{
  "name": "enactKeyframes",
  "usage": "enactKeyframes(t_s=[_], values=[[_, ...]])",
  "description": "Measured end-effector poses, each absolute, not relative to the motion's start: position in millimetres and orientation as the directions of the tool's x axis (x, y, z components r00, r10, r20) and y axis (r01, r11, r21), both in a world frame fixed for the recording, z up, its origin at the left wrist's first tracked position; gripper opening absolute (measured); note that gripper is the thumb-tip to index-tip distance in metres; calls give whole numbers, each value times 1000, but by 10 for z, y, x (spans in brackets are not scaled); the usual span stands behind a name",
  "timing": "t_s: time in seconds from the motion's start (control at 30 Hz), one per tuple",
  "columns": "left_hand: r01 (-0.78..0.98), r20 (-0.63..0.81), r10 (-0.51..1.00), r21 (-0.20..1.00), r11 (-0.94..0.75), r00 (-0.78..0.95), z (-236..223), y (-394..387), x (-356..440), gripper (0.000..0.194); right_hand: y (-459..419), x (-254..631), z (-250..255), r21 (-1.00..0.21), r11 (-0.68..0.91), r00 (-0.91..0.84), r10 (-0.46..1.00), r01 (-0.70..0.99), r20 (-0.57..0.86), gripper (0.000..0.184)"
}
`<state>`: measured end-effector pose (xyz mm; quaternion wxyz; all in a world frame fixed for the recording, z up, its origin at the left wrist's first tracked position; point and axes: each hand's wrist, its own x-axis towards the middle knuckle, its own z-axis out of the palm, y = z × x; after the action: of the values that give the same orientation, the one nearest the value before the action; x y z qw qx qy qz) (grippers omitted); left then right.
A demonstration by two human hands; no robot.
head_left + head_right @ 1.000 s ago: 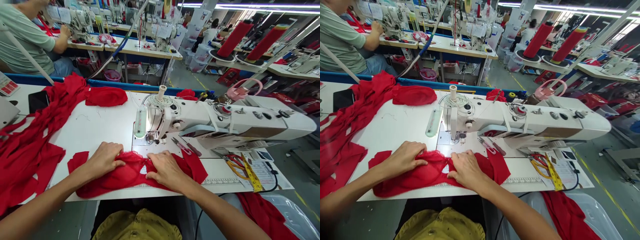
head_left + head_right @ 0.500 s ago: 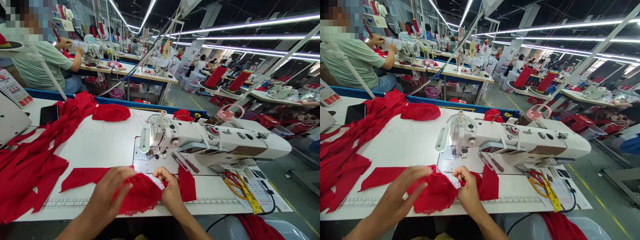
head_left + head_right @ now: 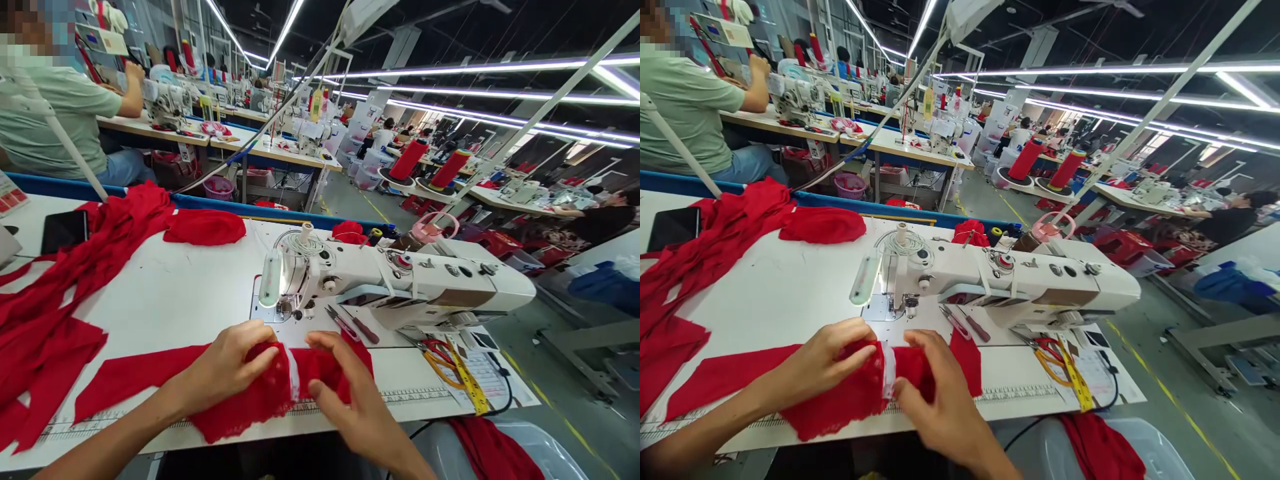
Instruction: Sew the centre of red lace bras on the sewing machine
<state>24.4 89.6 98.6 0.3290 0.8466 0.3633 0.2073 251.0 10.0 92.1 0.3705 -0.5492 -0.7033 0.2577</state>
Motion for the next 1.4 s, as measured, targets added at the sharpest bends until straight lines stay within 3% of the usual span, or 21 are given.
enactKeyframes(t_s=[0.1,0.2,0.3,0.37,0.47,0.57,0.7,0.8,1.1,1.3,1.4], values=[[539,152,740,592,-599,655,985,878,281,19,95,2322,866,-591,330,-113,921,736,373,35],[627,178,751,449,-637,636,996,834,303,19,102,2156,768,-525,361,-118,890,770,440,30],[625,120,781,532,-572,613,1035,794,307,19,73,2046,654,-456,346,-70,852,820,519,52],[592,63,794,632,-500,604,1053,789,294,19,62,2018,593,-434,338,-41,825,835,564,46],[578,22,783,662,-477,622,1047,819,237,11,92,2088,616,-527,372,-36,840,764,541,34],[599,32,777,618,-510,629,1046,853,169,5,146,2258,798,-735,347,-105,929,583,355,23],[570,-49,754,687,-451,655,1092,818,177,23,180,2442,995,-886,199,-153,977,418,148,21],[560,-130,766,759,-332,630,1068,769,250,25,171,2488,961,-922,124,-140,987,367,77,25],[468,-47,839,846,-255,542,851,759,358,22,142,2455,811,-979,-18,-111,993,203,-41,28],[416,-219,816,909,-28,534,909,757,382,22,169,2455,764,-987,-65,-127,988,145,-83,28],[361,-256,795,931,50,550,904,770,405,20,179,2463,716,-977,-42,-138,988,211,-72,28]])
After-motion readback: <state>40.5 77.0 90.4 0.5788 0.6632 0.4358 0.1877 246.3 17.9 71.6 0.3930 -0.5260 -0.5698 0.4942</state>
